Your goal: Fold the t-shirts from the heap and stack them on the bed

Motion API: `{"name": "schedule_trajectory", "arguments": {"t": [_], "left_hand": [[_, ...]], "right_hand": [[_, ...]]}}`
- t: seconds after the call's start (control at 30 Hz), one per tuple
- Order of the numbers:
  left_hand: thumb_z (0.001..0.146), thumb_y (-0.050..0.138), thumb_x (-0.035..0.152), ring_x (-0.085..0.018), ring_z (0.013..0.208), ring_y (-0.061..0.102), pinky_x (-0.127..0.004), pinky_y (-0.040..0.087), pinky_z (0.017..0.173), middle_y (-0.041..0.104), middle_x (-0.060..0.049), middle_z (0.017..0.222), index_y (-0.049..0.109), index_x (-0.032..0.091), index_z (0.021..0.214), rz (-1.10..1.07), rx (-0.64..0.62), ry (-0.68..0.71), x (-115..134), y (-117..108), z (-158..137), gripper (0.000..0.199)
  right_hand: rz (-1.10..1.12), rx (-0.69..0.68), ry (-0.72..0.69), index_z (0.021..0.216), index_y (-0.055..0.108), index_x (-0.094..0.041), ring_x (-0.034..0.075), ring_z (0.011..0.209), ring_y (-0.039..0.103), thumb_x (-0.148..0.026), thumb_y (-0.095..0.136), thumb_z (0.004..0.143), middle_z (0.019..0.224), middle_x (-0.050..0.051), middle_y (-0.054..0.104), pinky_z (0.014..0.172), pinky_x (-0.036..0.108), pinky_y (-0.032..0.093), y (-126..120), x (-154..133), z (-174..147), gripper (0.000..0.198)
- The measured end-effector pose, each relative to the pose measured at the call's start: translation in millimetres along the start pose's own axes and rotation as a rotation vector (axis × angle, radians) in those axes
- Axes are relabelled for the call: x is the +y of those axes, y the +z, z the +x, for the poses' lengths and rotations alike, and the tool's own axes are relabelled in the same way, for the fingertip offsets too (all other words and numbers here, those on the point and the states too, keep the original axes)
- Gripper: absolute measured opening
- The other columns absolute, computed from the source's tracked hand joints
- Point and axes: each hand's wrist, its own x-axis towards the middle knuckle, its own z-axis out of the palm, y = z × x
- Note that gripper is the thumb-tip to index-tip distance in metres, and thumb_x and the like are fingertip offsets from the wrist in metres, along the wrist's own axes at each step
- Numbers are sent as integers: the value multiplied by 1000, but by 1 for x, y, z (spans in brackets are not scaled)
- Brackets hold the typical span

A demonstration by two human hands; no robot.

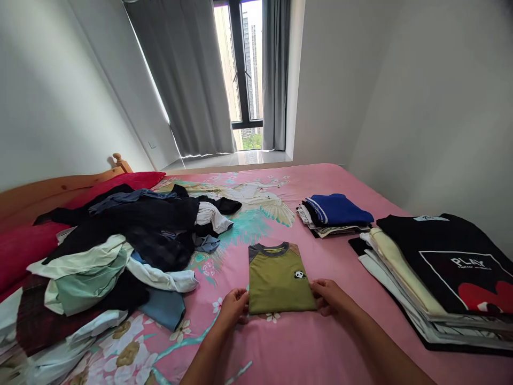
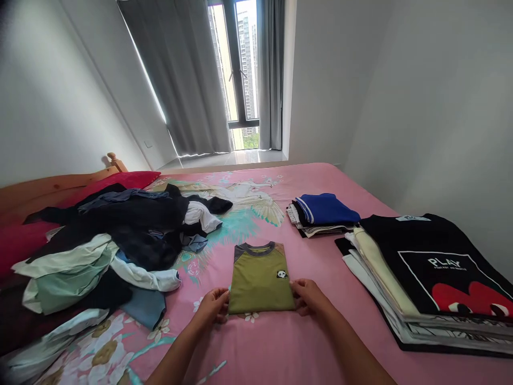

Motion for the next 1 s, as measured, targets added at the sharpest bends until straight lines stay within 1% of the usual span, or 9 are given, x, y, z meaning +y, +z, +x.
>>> {"name": "schedule_trajectory", "arguments": {"t": [0.13, 0.27, 0.5, 0.6, 0.7, 0.73, 0.8, 0.9, 1.0], "left_hand": [[70, 59, 60, -9, 27, 41, -20, 31, 27, 52, 3, 43, 50, 18, 65, 170, -134, -78, -7, 1, -11, 43], [72, 51, 64, -15, 26, 46, -24, 32, 27, 57, -2, 42, 50, 18, 63, 283, -227, -140, -3, 3, -15, 47], [76, 50, 52, -17, 34, 52, -27, 37, 36, 58, -3, 45, 52, 19, 59, 406, -150, -63, -6, -2, -36, 37], [78, 48, 50, -25, 61, 64, -34, 47, 56, 64, -7, 59, 54, 20, 62, 475, 28, 75, -8, 1, -51, 35], [84, 44, 39, -26, 103, 58, -38, 43, 90, 67, -10, 99, 63, 21, 88, 633, 177, 511, -12, 20, -66, 26], [85, 43, 34, -26, 115, 51, -40, 37, 100, 63, -10, 115, 61, 22, 104, 731, 153, 693, -15, 30, -69, 29], [87, 39, 28, -25, 131, 35, -43, 23, 110, 45, -7, 139, 44, 22, 131, 940, 39, 958, -24, 47, -75, 45], [89, 38, 36, -25, 137, 24, -48, 18, 112, 28, -5, 149, 24, 23, 142, 1136, -61, 980, -42, 58, -80, 57], [85, 44, 42, -28, 134, 30, -50, 22, 111, 33, -7, 146, 31, 24, 140, 1154, -27, 895, -53, 51, -83, 60]], "right_hand": [[-115, -73, 91, 70, 40, -21, 8, 27, 41, -52, 54, 76, 53, -3, 54, 25, 19, 23, 3, 11, -19, 35], [-203, -67, 98, 70, 41, -22, 8, 25, 38, -51, 50, 79, 51, -3, 57, 25, 21, 22, 9, 18, -20, 32], [-392, 129, -15, 62, 42, -22, 11, 34, 45, -44, 46, 79, 49, -1, 55, 34, 23, 28, 10, 25, -33, 28], [-508, 315, -133, 70, 49, -22, 16, 56, 57, -37, 52, 77, 64, 2, 61, 48, 25, 38, 14, 22, -48, 17], [-729, 469, -493, 97, 58, -23, 23, 91, 60, -34, 41, 84, 95, 8, 66, 76, 35, 45, 37, 24, -60, 24], [-824, 451, -637, 109, 56, -22, 25, 105, 55, -33, 37, 86, 110, 10, 63, 89, 39, 42, 48, 27, -63, 32], [-993, 285, -829, 131, 45, -19, 25, 127, 39, -32, 32, 89, 135, 9, 48, 107, 45, 26, 67, 36, -65, 46], [-1167, 14, -835, 143, 26, -21, 26, 136, 23, -41, 33, 90, 147, 6, 29, 112, 50, 13, 76, 56, -68, 57], [-1221, 60, -694, 141, 30, -19, 30, 135, 24, -46, 37, 88, 147, 9, 27, 110, 57, 13, 62, 68, -73, 60]]}}
